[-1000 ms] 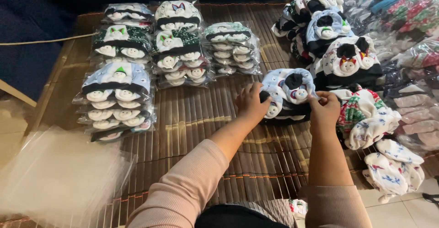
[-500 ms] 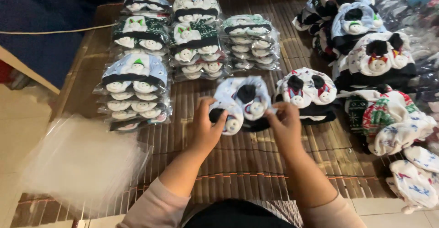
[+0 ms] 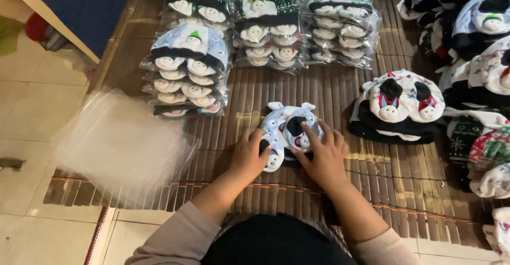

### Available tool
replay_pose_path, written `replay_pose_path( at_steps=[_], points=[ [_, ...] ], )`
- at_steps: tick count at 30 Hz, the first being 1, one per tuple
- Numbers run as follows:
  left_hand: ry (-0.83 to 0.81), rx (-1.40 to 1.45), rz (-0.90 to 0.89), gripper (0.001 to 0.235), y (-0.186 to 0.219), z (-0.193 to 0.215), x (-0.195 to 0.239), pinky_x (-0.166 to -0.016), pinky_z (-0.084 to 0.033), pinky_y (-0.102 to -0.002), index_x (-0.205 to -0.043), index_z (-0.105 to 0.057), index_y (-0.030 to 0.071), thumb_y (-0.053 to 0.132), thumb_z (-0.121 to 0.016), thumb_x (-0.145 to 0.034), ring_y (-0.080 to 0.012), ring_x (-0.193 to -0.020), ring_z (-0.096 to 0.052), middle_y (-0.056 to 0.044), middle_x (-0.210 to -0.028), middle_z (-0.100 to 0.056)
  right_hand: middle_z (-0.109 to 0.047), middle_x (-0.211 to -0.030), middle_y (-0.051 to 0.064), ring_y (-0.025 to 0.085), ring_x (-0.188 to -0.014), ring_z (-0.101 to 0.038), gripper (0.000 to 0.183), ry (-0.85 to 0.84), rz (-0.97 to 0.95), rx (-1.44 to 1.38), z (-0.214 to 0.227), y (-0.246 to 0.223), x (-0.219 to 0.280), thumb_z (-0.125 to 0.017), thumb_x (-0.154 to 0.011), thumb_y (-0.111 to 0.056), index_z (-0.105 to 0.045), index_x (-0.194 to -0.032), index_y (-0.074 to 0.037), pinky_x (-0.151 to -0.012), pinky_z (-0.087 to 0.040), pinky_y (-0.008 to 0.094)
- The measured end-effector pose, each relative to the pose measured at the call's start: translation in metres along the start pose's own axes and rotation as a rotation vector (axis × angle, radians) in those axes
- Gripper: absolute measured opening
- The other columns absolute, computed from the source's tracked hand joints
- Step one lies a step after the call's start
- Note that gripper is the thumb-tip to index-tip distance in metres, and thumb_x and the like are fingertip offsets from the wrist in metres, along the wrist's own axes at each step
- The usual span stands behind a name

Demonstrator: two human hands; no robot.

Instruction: Packaging baby hats and socks into plastic bags

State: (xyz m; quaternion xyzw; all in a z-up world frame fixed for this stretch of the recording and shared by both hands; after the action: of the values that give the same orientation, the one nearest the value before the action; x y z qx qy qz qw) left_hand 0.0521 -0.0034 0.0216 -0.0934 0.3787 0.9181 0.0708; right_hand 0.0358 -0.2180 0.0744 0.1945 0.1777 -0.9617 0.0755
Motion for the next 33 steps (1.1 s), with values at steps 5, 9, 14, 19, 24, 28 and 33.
replay_pose_path(
  at_steps=[5,9,14,19,24,28,33],
  points=[
    [0.162,0.027,-0.056,0.037,0.012,0.03,-0.001,-0.089,-0.055,-0.051,-0.12,-0.06,0.008,0.019,-0.074,-0.087,-0.0455,-0.11,-0.063,-0.02,-0.125,-0.056,-0.073,-0.121,-0.006,0.025,-0.11,-0.065,0.013,0.111,0.044,-0.116,0.001,0.02,-0.006,-0.072,-0.097,-0.034,-0.076,-0.108,-0.029,-0.086,-0.05,0.041],
    [0.17,0.143,0.111,0.048,-0.029,0.054,-0.009,-0.092,-0.053,-0.056,-0.133,-0.049,0.005,0.02,-0.069,-0.093,-0.052,-0.115,-0.06,-0.029,-0.122,-0.057,-0.071,-0.103,0.016,0.03,-0.093,-0.068,0.017,0.057,-0.522,-0.775,0.0,0.088,0.01,-0.064,-0.107,-0.023,-0.07,-0.115,-0.01,-0.076,-0.057,0.045],
    [0.146,-0.258,-0.009,0.079,-0.023,0.076,-0.021,-0.095,-0.056,-0.057,-0.148,-0.039,0.003,0.008,-0.079,-0.08,-0.0508,-0.123,-0.056,-0.029,-0.134,-0.047,-0.067,-0.122,0.011,0.038,-0.11,-0.067,0.047,-0.108,-0.464,-0.192,0.036,0.13,0.027,-0.087,-0.076,-0.017,-0.068,-0.118,-0.009,-0.091,-0.056,0.049],
    [0.235,-0.582,-0.36,0.061,0.038,0.056,-0.021,-0.1,-0.04,-0.061,-0.129,-0.067,0.019,0.019,-0.083,-0.071,-0.0407,-0.125,-0.053,-0.018,-0.13,-0.058,-0.056,-0.13,0.005,0.026,-0.105,-0.063,0.043,-0.042,-0.952,-1.41,0.016,0.115,0.046,-0.045,-0.099,-0.034,-0.05,-0.139,-0.019,-0.08,-0.061,0.05],
    [-0.17,-0.395,-0.562,0.061,0.054,-0.015,-0.011,-0.112,-0.03,-0.069,-0.119,-0.07,0.021,0.034,-0.09,-0.063,-0.037,-0.134,-0.05,-0.013,-0.137,-0.059,-0.058,-0.127,0.008,0.029,-0.111,-0.063,0.039,-0.109,-0.947,-1.404,0.023,0.109,0.064,-0.05,-0.105,-0.033,-0.047,-0.138,-0.014,-0.091,-0.055,0.061],
    [0.022,-0.329,-0.715,0.029,0.046,-0.026,-0.017,-0.091,-0.048,-0.046,-0.106,-0.069,0.018,0.026,-0.076,-0.079,-0.0285,-0.111,-0.062,-0.006,-0.113,-0.064,-0.058,-0.133,0.012,0.033,-0.107,-0.065,0.046,-0.071,-0.94,-1.446,0.019,0.128,0.074,-0.056,-0.097,-0.008,-0.052,-0.142,-0.012,-0.085,-0.059,0.061],
    [0.002,-0.141,-0.661,0.01,0.055,-0.007,-0.026,-0.077,-0.055,-0.041,-0.096,-0.063,0.019,0.029,-0.063,-0.095,-0.0274,-0.094,-0.068,-0.002,-0.093,-0.065,-0.062,-0.134,0.014,0.034,-0.113,-0.067,0.044,0.05,-0.917,-1.461,0.04,0.103,0.065,-0.057,-0.096,-0.006,-0.059,-0.14,-0.014,-0.091,-0.058,0.063]
  ],
)
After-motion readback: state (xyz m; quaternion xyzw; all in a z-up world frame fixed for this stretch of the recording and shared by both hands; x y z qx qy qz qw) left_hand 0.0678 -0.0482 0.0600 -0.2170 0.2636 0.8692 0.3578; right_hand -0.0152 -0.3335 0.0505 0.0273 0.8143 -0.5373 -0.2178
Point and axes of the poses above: each hand's wrist, its own x-axis away from the middle knuckle, its own z-axis out of the back of the hand, y = z × x, the point moved 7 cm from there along -x, towards the middle knuckle
